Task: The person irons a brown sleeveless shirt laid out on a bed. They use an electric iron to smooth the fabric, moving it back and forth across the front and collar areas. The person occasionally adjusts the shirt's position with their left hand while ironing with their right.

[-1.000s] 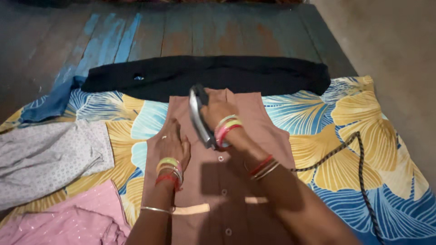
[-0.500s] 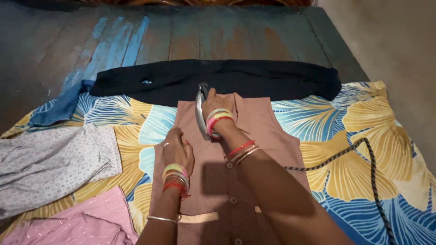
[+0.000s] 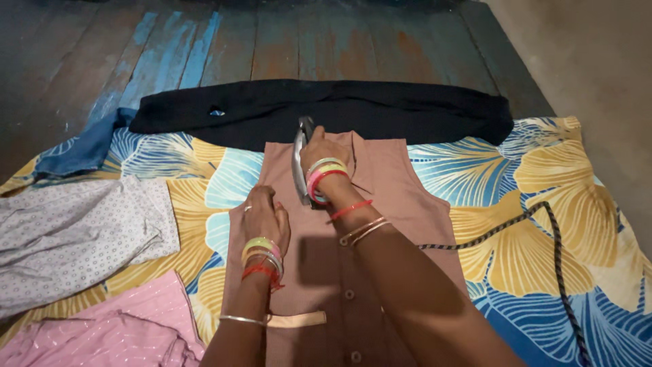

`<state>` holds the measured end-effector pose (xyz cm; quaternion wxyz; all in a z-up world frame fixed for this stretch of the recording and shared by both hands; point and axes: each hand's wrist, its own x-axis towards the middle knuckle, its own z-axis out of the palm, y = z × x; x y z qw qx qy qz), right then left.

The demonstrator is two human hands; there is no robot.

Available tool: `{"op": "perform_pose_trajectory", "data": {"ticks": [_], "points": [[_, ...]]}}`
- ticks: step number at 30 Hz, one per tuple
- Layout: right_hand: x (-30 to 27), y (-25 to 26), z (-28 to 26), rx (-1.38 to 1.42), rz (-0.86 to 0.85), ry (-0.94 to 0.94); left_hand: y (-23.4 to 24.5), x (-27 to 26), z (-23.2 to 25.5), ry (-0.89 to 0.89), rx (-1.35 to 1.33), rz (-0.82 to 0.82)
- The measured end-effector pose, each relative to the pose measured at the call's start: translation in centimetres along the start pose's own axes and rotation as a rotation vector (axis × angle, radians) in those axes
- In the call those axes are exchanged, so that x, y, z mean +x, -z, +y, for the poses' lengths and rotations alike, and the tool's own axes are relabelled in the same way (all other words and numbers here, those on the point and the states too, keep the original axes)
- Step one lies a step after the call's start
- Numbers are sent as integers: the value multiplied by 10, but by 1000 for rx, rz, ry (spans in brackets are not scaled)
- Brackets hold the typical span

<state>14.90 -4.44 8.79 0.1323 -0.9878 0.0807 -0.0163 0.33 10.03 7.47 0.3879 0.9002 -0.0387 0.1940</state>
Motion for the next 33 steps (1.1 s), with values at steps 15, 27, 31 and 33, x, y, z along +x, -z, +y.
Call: {"op": "perform_pose_trajectory", "data": {"ticks": [15,27,31,33], "points": [[-72,98,120,167,32,14,-3,11,-6,-192,136,30],[-45,75,122,28,-79,22,-111,160,-19,-22,128,-414],[-32,75,117,39,-68,85,-120,158,-12,55,296,-460],[-26,74,114,36,-74,88,-119,148,-1,132,331,-456]]}}
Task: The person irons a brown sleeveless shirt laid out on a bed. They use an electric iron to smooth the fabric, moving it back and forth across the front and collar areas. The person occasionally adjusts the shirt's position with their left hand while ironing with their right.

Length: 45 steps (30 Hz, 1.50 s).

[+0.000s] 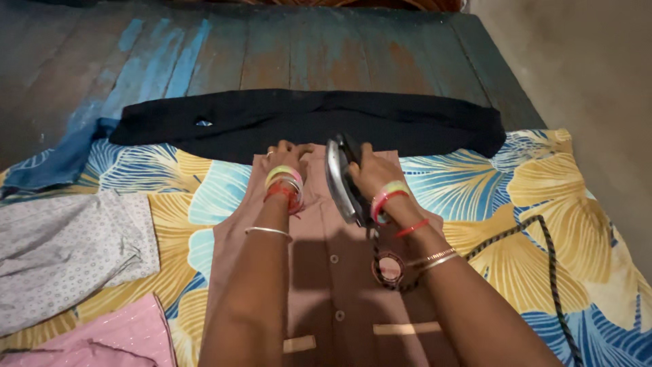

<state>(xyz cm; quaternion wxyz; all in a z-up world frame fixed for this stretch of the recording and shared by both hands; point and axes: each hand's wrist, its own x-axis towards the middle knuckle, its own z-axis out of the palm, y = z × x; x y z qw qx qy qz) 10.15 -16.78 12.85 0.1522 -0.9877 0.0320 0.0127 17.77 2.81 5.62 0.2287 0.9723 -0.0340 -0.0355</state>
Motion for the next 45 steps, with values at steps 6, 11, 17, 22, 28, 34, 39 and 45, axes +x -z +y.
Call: {"op": "perform_pose_trajectory", "data": {"ticks": [6,11,17,22,28,34,39,45], "points": [[-2,-6,-5,-40,-4,-64,-26,-17,-4,-103,-28,138],[-30,-11,-1,-29,17,-61,-69,-77,-2,-293,-105,282],[-92,7,-3,-1,-25,-62,-90,-172,13,-384,-51,206],[-152,19,7,-61,100,11,-71,-188,19,-338,12,127],[-187,24,29,7,-53,-178,-49,-195,29,-197,-286,181],[-142,12,45,-28,123,-58,-40,-205,24,-102,-720,345],[-94,18,39,-45,-12,-138,-45,-202,21,-102,-718,373],[-111,25,34,-58,-55,-167,-46,-199,20,-136,-617,361]]}}
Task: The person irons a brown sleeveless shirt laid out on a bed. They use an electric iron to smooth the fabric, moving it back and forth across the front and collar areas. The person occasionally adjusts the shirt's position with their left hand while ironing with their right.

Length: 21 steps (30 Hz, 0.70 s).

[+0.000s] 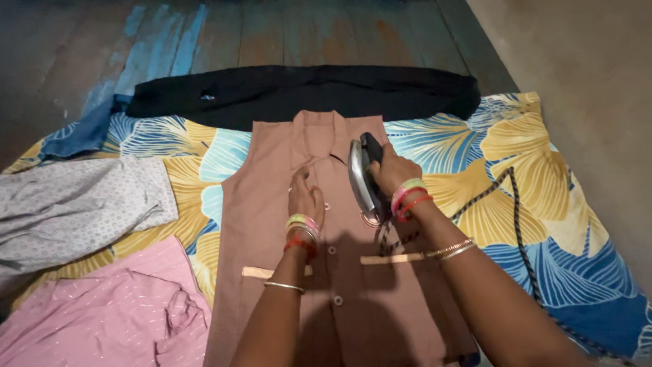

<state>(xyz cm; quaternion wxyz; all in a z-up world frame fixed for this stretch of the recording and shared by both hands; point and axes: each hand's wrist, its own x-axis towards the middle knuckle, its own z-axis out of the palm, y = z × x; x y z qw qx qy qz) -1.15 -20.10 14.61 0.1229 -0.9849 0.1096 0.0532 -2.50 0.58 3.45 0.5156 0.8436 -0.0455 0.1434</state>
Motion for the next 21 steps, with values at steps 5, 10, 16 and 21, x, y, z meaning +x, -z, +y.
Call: {"op": "perform_pose_trajectory", "data": {"ticks": [5,10,16,21], "points": [[-38,-1,17,-8,89,93,0,-3,0,-261,245,-57],[-67,4,33,-31,8,68,2,-20,10,-317,254,-202],[-90,5,72,-40,28,14,-17,-43,2,-418,334,-290],[-100,12,96,-38,103,-56,-34,-50,0,-500,394,-318]]}}
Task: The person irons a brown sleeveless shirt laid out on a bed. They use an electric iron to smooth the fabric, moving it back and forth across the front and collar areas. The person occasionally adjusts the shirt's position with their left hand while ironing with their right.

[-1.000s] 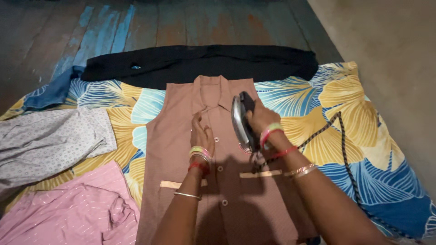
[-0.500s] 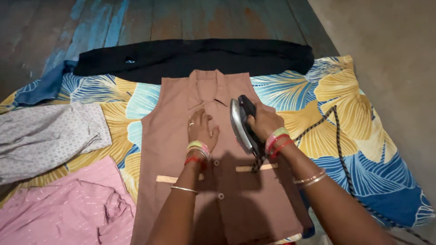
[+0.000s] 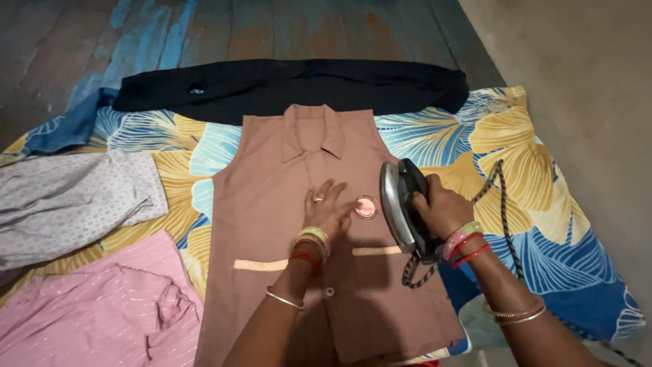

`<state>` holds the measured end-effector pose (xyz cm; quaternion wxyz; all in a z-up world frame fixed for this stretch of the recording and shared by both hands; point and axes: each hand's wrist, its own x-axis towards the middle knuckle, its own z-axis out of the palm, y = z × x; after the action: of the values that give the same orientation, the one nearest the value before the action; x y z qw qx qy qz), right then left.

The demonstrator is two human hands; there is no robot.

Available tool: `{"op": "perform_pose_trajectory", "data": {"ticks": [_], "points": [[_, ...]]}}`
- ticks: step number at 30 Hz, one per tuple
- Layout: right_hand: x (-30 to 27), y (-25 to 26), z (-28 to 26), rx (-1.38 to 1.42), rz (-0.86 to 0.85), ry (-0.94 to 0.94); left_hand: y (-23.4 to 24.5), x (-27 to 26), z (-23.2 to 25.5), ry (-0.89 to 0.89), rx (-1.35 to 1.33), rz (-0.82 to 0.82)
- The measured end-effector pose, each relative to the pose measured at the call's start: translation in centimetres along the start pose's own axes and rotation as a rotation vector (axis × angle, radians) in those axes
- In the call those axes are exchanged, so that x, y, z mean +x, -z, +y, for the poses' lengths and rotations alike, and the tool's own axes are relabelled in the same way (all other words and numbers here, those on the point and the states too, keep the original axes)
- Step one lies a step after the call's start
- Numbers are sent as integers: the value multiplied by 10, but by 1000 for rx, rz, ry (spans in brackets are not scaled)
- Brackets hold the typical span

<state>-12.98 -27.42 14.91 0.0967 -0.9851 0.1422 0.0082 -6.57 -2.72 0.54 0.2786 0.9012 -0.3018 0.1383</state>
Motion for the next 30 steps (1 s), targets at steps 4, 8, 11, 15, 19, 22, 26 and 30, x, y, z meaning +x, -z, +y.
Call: {"op": "perform_pose_trajectory", "data": {"ticks": [4,8,11,15,19,22,26,30], "points": [[6,8,-1,24,0,57,-4,3,0,36,30,-17],[17,7,-27,142,30,138,-3,6,-2,14,55,66],[32,4,-59,80,-45,75,19,3,4,338,-303,204],[34,-4,-87,127,-125,103,42,4,14,608,-525,417],[25,-17,-91,132,-59,139,35,3,3,499,-516,531],[34,-22,-89,135,136,209,29,0,-2,464,-406,405],[44,-19,-94,125,7,64,27,-1,3,307,18,88],[29,-18,-89,152,2,52,24,-1,8,371,189,-7]]}}
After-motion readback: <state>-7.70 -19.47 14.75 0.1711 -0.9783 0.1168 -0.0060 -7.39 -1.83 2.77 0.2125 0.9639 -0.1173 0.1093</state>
